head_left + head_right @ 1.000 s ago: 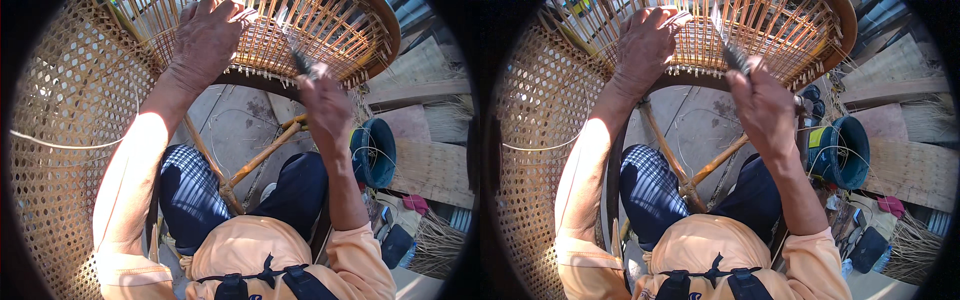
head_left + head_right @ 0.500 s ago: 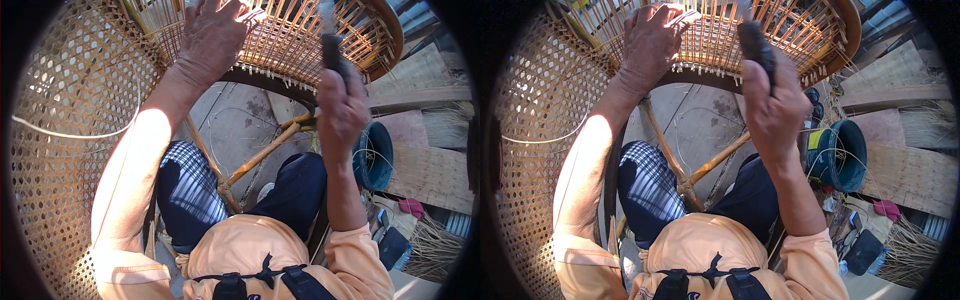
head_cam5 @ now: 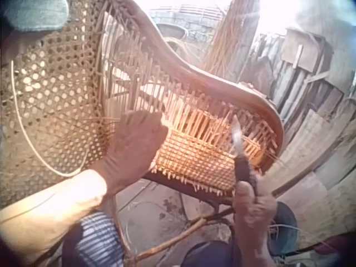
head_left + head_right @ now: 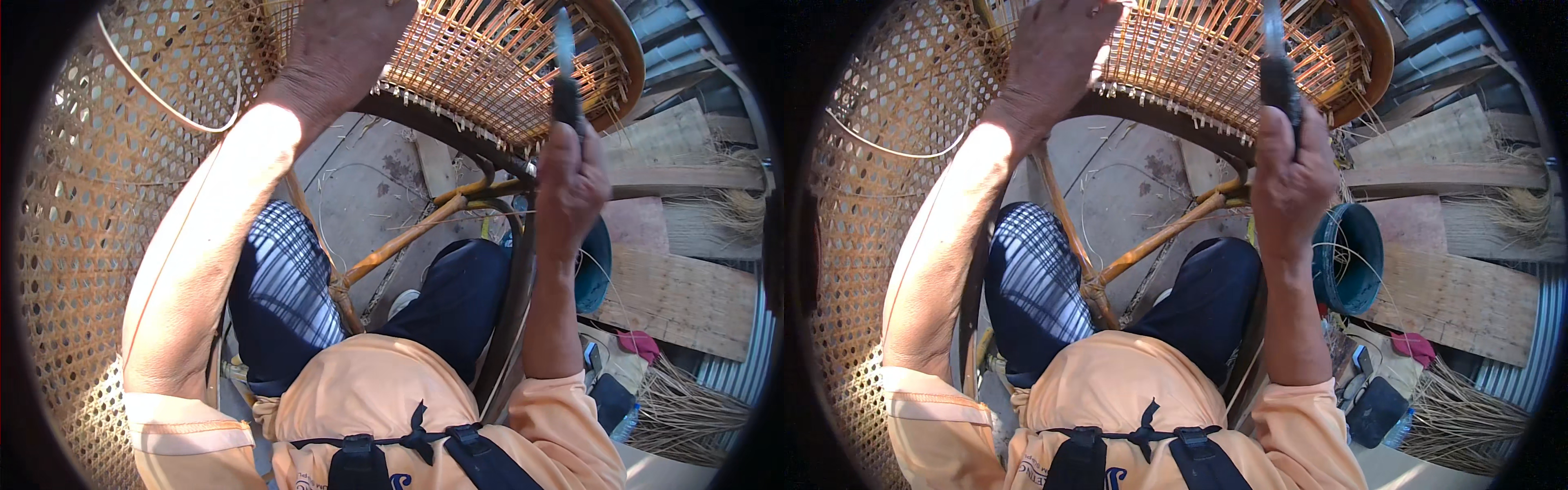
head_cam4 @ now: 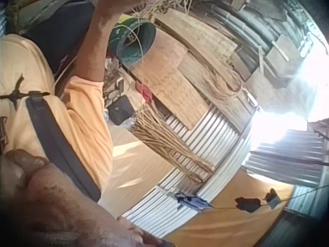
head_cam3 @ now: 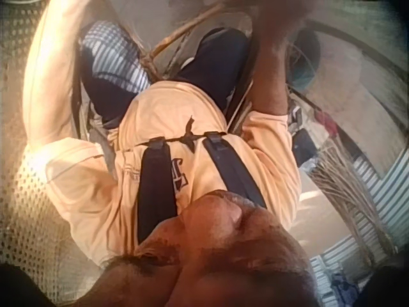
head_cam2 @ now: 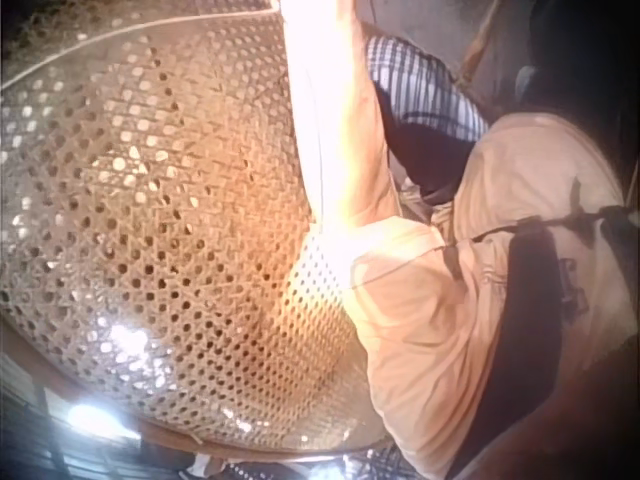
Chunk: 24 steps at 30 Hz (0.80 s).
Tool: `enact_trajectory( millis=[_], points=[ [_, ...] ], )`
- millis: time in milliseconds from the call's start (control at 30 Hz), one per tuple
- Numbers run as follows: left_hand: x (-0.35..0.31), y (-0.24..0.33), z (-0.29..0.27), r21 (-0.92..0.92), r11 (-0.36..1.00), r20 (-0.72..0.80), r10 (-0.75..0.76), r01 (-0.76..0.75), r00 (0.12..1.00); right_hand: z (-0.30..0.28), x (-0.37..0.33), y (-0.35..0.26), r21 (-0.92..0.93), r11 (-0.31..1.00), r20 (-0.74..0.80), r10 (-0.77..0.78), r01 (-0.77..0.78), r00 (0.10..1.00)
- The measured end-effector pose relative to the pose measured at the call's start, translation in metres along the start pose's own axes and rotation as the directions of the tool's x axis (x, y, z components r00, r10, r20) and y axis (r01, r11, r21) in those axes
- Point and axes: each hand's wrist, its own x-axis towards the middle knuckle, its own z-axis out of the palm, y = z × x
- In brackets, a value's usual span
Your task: Weaving a rattan chair by hand using strips of cane.
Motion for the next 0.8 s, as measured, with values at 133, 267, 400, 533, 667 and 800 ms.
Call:
enact_trajectory(
  millis=[133,267,400,533,667,800],
  points=[
    [-0.015,-0.02,0.013,0.136,0.987,-0.017,-0.09,0.091,0.996,-0.009,0.004,0.011,-0.069,0.988,0.262,0.15,-0.136,0.953],
    [-0.001,-0.011,0.003,0.088,0.963,0.161,-0.267,0.255,0.95,-0.002,0.003,0.001,0.084,0.991,0.005,0.101,-0.101,0.995],
    [0.021,-0.009,-0.014,0.09,0.908,0.33,-0.415,0.409,0.848,-0.009,0.004,0.001,-0.043,0.988,0.16,0.155,-0.15,0.975],
    [0.02,-0.017,-0.015,0.057,0.89,0.366,-0.44,0.452,0.82,0.003,0.007,0.016,-0.355,0.911,0.207,-0.141,0.209,0.968],
    [0.015,-0.02,-0.019,-0.126,0.916,0.293,-0.332,0.381,0.897,0.004,0.001,-0.009,-0.03,0.997,0.125,0.072,-0.069,0.99],
    [0.019,-0.027,-0.016,-0.064,0.854,0.428,-0.444,0.517,0.787,0.04,0.013,-0.007,-0.086,0.936,0.072,-0.335,0.341,0.939]
  ],
)
